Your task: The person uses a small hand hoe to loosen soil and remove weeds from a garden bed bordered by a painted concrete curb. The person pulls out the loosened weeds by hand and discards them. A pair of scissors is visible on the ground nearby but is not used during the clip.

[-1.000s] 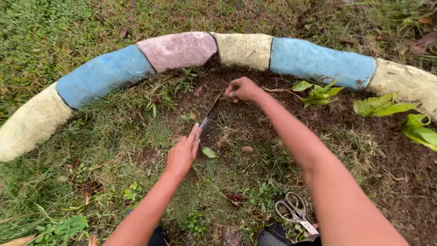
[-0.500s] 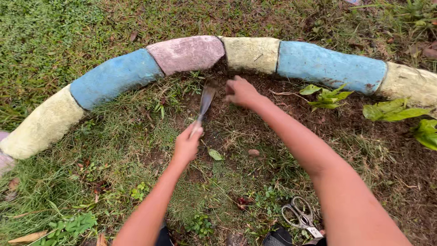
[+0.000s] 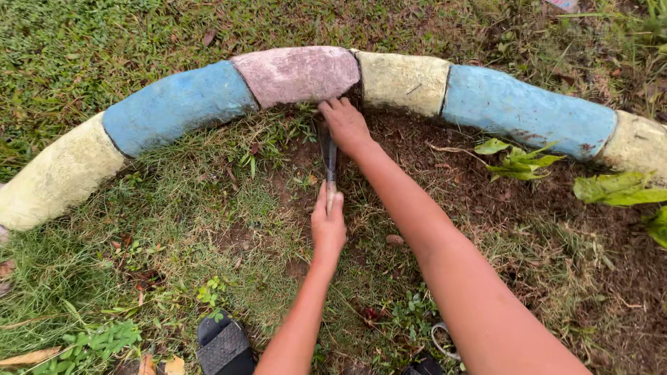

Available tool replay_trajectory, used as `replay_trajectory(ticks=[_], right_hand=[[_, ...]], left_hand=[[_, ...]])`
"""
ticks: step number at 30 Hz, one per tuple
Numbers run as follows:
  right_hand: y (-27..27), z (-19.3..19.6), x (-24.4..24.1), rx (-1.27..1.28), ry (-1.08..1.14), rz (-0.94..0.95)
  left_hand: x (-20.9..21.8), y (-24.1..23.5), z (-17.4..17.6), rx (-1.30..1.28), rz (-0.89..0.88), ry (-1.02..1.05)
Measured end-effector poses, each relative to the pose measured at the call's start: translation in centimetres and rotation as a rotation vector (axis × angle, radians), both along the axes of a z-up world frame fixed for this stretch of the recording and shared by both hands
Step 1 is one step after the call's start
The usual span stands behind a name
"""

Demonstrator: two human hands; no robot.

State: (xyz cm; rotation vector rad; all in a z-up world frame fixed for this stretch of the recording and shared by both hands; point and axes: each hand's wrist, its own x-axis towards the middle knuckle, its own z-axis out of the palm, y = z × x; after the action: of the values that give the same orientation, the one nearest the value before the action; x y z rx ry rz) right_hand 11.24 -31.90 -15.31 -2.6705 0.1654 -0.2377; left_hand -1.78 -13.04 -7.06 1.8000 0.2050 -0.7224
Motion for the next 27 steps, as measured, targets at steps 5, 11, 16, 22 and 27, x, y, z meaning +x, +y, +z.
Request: replay_trajectory(ticks=[5, 11, 16, 22, 27], right_hand=[[0.1, -2.1, 1.1, 0.062, -0.008, -0.031], [-0.4, -1.4, 1.5, 0.148, 0.015, -0.102], [-0.2, -0.3, -2.2, 0.397, 0.182, -0.096], [-1.8, 1.8, -7.6, 0.585, 0.559, 0.166], [-3.6, 5.2, -6.5, 0.476, 0.534, 0.101]], left_hand=[[-0.2, 0.8, 0.2, 0.05, -0.063, 0.014], [3.5, 3.4, 0.0, 0.444, -0.336, -0.094], [4.6, 6.3, -1.9, 0.792, -0.637, -0.815], [1.6, 11.2, -0.2, 0.718, -0.741, -0.803], [-0.6, 9.0, 1.2, 0.245, -0.293, -0.088]])
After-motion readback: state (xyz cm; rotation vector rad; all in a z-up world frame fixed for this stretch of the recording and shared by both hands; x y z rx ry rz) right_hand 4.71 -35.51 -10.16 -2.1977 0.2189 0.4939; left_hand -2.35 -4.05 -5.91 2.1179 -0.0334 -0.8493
